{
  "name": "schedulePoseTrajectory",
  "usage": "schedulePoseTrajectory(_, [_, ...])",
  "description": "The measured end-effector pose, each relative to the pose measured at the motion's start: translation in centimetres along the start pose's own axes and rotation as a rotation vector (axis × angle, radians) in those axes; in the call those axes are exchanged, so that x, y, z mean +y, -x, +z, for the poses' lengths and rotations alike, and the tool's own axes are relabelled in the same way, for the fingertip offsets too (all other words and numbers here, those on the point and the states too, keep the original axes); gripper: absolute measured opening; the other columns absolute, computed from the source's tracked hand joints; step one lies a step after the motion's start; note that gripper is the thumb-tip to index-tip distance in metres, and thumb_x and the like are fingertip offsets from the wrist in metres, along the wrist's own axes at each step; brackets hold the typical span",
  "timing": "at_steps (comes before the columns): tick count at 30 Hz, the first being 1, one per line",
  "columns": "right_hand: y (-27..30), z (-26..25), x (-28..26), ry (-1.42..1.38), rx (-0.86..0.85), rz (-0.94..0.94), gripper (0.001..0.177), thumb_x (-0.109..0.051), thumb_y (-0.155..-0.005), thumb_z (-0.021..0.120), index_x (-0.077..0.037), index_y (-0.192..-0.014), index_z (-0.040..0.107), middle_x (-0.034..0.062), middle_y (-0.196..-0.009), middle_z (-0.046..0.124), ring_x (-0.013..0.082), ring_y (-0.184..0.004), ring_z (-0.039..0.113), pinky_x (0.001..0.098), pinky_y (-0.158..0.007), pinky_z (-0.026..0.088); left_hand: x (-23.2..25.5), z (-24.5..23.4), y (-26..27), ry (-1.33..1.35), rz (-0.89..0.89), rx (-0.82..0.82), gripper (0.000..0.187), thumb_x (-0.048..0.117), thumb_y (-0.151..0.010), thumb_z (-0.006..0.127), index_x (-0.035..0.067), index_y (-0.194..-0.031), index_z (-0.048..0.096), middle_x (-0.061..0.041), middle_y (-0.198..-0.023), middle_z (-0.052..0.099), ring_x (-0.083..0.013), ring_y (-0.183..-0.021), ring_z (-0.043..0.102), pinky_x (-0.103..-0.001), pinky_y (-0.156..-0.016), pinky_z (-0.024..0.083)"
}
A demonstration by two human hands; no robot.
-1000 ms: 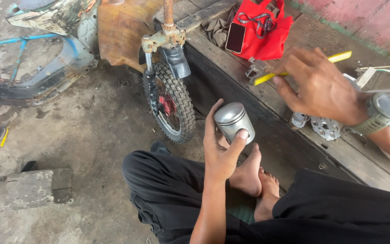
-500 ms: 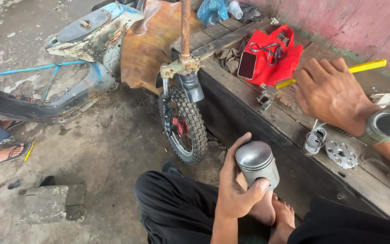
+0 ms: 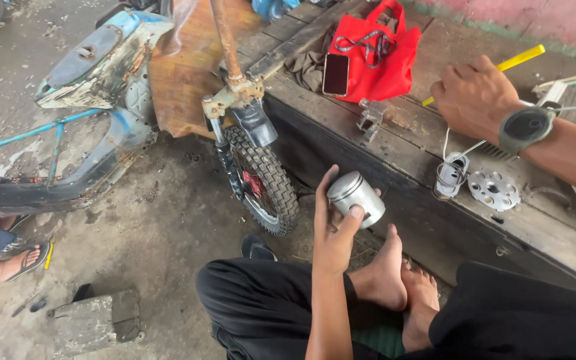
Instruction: The person sits on the ground and uses a yellow-handled wire brush to scrub a metal piston held in their left hand. They rotate the piston to clean different sides and then place it on a wooden bench next to other engine components.
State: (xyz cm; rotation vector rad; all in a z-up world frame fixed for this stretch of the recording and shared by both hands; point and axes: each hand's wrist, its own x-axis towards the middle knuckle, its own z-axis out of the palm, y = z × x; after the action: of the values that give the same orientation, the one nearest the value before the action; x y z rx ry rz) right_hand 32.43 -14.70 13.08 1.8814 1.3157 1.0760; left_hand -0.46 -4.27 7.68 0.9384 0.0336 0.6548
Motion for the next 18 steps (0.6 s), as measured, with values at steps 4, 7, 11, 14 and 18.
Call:
schedulePoseTrajectory(4, [0.8,-0.3,-0.4,-0.265,-0.361,0.044,0.03,-0.029,-0.102,0.045,-0.022,-0.108,0.074,0.0044,-0.108,0.072,0.0258,-0.093,0.077,0.0428,-0.093,0.054,-0.8,0.1,-1.9,-0.171,-0.048,0.063,0.074,0.029,-0.09,0.073,0.016,-0.155,0.04,-0.013,-0.141,0.057,-0.0243,-0.121,0.06,-0.037,-0.098,0.053])
schedulePoseTrajectory(7, [1.7,-1.0,-1.1,-0.433,-0.646,0.026,0.033,-0.025,-0.101,0.041,-0.014,-0.119,0.067,0.0102,-0.111,0.067,0.0249,-0.098,0.072,0.0447,-0.093,0.057,-3.0,-0.1,-4.1,-0.345,-0.148,0.124,0.075,0.025,-0.087,0.071,0.015,-0.154,0.037,-0.017,-0.138,0.055,-0.028,-0.116,0.063,-0.037,-0.097,0.054])
schedulePoseTrajectory(11, [4.5,2.7,-4.4,-0.594,-0.661,0.139,0.029,-0.03,-0.092,0.053,-0.017,-0.109,0.074,0.0091,-0.099,0.072,0.0287,-0.093,0.075,0.0454,-0.086,0.059,-6.7,-0.5,-7.0,-0.587,-0.14,0.107,0.084,0.029,-0.087,0.079,0.009,-0.157,0.037,-0.028,-0.143,0.049,-0.0455,-0.134,0.053,-0.055,-0.112,0.048])
schedulePoseTrajectory(14, [6.3,5.5,-6.8,-0.724,-0.654,0.223,0.027,-0.035,-0.084,0.063,-0.02,-0.1,0.079,0.0081,-0.09,0.075,0.0319,-0.089,0.078,0.0459,-0.081,0.061,-8.8,-0.2,-9.2,-0.75,-0.195,0.086,0.081,0.03,-0.086,0.078,0.012,-0.156,0.039,-0.027,-0.145,0.049,-0.0462,-0.136,0.052,-0.058,-0.111,0.049])
schedulePoseTrajectory(18, [7.1,5.3,-6.7,-0.902,-0.68,0.212,0.027,-0.037,-0.08,0.069,-0.02,-0.096,0.081,0.0078,-0.091,0.079,0.0338,-0.096,0.079,0.0499,-0.084,0.061,-15.5,-2.2,-12.0,-0.978,-0.16,0.02,0.078,0.028,-0.085,0.08,0.014,-0.152,0.044,-0.017,-0.148,0.048,-0.0396,-0.141,0.049,-0.059,-0.112,0.047])
